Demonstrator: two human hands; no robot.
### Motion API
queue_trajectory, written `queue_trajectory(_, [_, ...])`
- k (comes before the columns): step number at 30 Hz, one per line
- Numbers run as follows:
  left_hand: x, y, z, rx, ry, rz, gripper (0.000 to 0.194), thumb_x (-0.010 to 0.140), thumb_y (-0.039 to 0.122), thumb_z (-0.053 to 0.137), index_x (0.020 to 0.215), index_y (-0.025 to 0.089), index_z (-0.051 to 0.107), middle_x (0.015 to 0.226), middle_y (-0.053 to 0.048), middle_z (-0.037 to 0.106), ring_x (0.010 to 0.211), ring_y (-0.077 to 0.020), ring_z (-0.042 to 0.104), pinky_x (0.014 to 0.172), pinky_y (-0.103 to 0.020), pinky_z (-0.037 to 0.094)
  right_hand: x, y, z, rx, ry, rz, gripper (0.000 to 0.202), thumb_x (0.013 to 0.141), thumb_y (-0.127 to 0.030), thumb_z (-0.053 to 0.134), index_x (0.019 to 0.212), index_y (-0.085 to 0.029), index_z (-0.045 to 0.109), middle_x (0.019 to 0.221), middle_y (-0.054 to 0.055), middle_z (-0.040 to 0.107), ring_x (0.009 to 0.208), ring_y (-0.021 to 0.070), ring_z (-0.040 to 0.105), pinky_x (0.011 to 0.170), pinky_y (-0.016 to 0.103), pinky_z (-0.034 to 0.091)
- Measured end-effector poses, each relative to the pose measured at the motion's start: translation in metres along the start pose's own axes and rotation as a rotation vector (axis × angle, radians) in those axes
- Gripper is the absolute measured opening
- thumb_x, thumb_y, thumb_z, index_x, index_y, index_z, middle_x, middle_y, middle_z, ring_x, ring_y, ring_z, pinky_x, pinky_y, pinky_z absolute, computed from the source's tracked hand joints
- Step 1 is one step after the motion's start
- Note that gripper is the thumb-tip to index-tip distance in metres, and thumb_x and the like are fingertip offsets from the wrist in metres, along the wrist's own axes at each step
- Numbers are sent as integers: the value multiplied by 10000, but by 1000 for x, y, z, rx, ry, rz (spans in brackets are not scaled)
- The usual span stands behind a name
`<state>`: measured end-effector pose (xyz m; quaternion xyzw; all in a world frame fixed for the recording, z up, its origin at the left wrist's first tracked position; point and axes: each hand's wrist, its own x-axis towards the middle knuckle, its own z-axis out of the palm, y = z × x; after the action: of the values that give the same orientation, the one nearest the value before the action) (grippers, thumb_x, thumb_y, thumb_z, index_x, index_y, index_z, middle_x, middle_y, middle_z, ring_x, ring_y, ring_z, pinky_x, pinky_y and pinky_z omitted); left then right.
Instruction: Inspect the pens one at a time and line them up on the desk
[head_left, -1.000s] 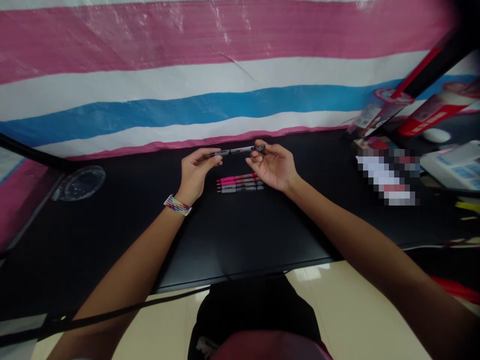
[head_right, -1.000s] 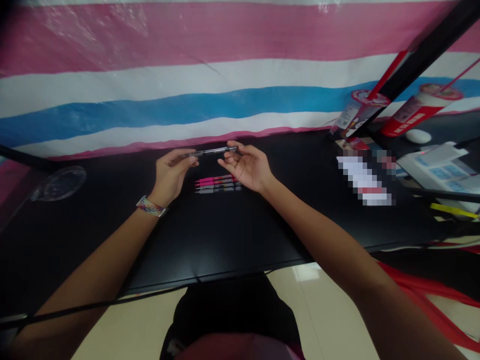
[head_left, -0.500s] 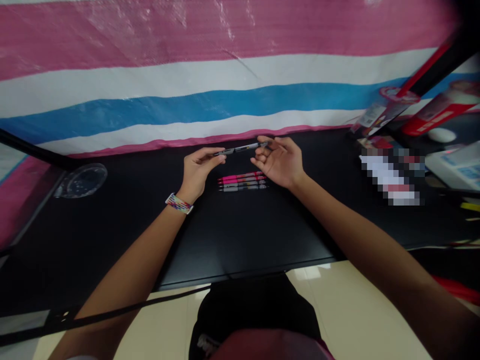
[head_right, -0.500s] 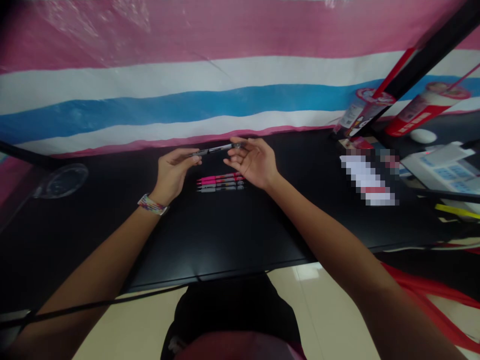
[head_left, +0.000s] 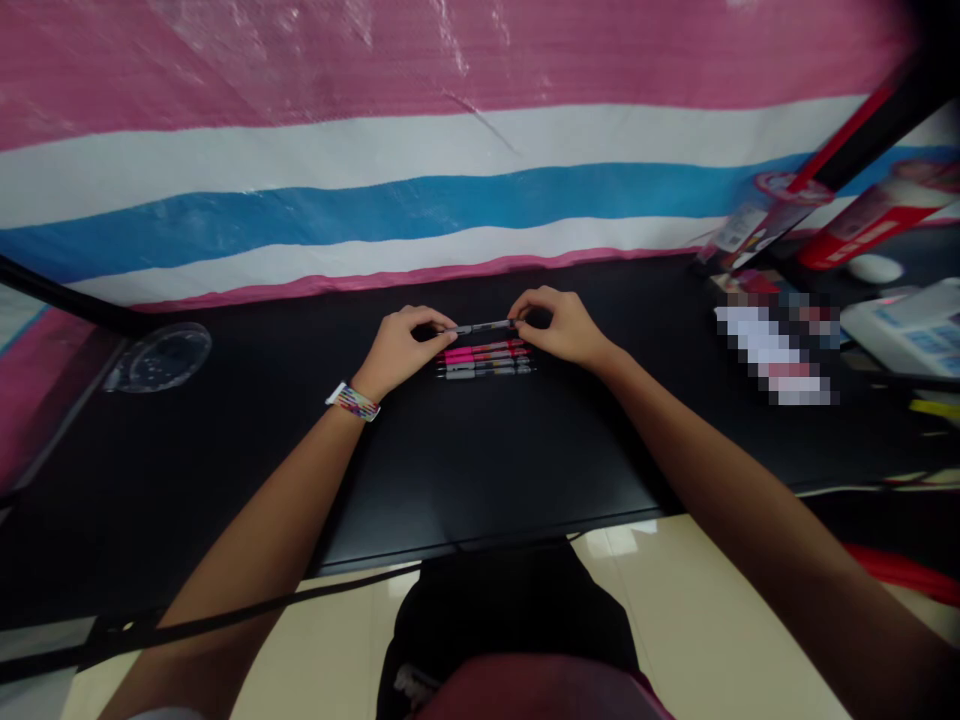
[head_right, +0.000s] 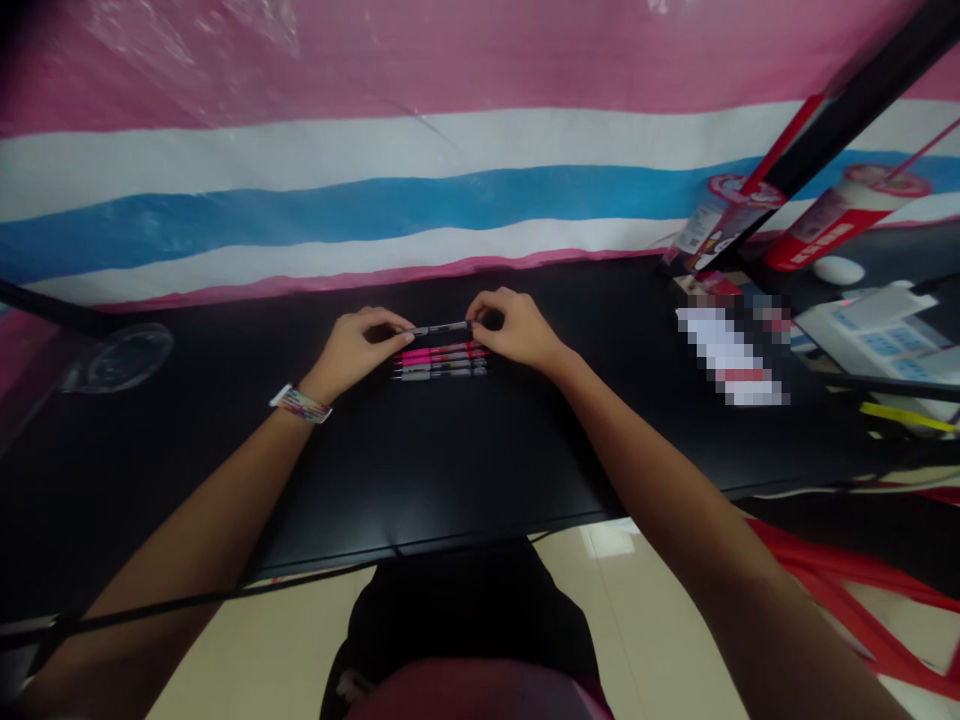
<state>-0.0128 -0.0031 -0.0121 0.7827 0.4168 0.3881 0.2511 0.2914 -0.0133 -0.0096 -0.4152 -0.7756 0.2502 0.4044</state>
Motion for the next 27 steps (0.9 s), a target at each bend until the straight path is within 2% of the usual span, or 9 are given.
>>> queue_trajectory(8, [0, 13, -5, 175, -125, -24, 55, 920, 275, 789, 965, 272, 821, 971, -27, 828, 1010, -265, 714, 968, -449, 534, 3, 2, 2, -139, -59, -109, 134, 858, -231, 684, 841, -236, 817, 909, 50, 821, 892, 264, 700, 931, 457, 515])
queue_trajectory(16, [1, 12, -4, 176, -132, 69, 65, 945, 235, 739, 933, 265, 796, 960, -18, 833, 966, -255, 717, 1008, -479, 509, 3, -1, 1, -180, -92, -102, 140, 857, -203, 687, 850, -238, 822, 917, 43, 820, 887, 245, 679, 933, 446, 506])
queue_trajectory(23, [0, 9, -5, 181, -130, 51, 153, 950, 205, 681, 940, 273, 818, 1013, -31, 847, 1004, -274, 698, 986, -485, 520, 3, 3, 1, -195, -83, -130, 147, 864, -201, 682, 861, -227, 827, 896, 46, 808, 876, 247, 673, 895, 432, 506])
queue_trajectory(27, [1, 7, -4, 168, -139, 37, 160, 956, 199, 674, 946, 273, 815, 1020, -27, 847, 1010, -271, 696, 1012, -494, 509, 0, -11, 5, -227, -54, -147, 122, 885, -205, 699, 877, -226, 819, 919, 57, 792, 920, 267, 676, 916, 443, 516])
